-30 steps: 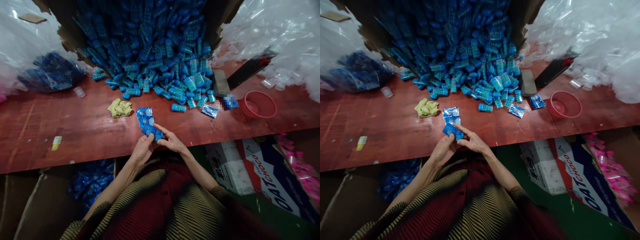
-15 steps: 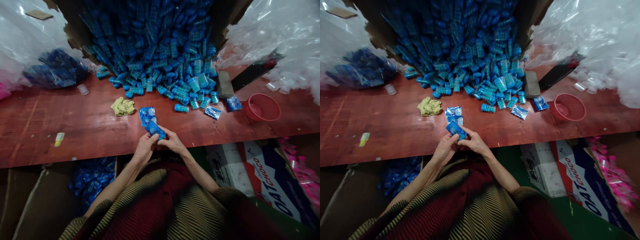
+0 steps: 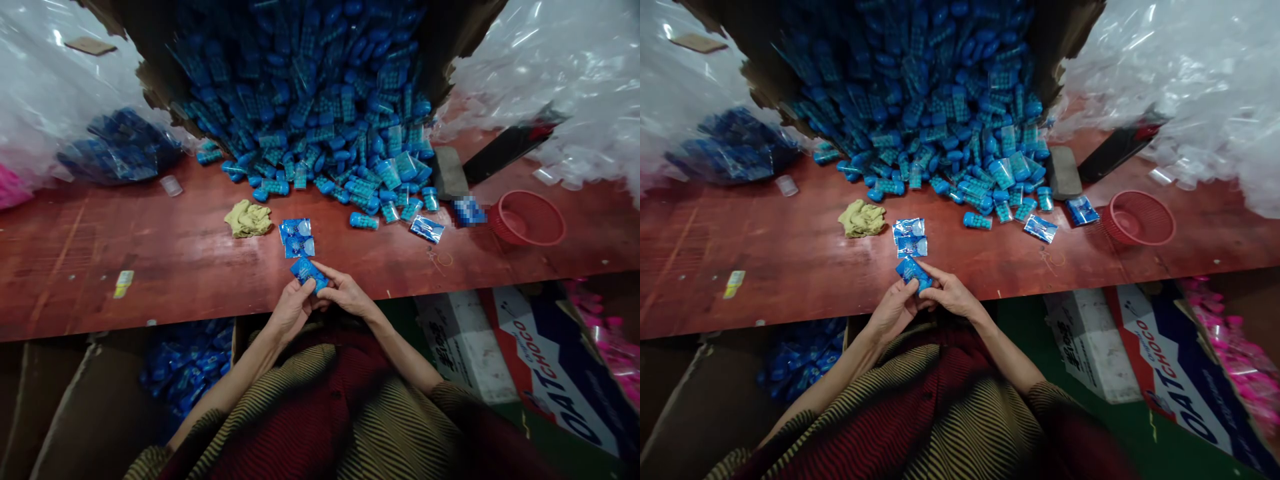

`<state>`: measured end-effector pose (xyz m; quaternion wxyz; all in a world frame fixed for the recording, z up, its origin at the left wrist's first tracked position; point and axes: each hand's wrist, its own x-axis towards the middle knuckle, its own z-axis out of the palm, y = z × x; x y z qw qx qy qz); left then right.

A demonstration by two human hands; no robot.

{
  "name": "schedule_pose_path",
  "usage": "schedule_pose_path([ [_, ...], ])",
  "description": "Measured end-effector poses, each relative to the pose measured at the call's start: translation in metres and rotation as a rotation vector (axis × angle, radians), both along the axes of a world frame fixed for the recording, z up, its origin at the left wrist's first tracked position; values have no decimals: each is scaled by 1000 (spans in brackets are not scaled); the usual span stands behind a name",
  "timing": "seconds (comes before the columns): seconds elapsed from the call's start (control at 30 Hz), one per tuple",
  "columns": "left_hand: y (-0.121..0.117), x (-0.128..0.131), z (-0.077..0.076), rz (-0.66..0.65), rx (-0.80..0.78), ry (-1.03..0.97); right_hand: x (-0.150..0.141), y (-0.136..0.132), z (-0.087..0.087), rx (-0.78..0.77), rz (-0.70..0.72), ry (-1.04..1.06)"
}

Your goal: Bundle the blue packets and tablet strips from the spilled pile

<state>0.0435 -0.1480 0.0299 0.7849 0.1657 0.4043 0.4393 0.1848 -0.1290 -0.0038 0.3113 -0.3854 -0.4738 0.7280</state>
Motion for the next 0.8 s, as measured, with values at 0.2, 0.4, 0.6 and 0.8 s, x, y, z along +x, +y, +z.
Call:
schedule_pose_path([
  [0.2,-2,4,2,40,-5,12,-12,-5,-3,40,-122,-93],
  [0.4,-2,-2,0,18,-4,20,-16,-6,0,-10,-140,-31],
  [0.6,1,-6,1,38,-25,-23,-7,0,6,-61,-16,56],
  [0.8,4,-7,2,62,16,68,-2,2,4,-16,-11,25],
])
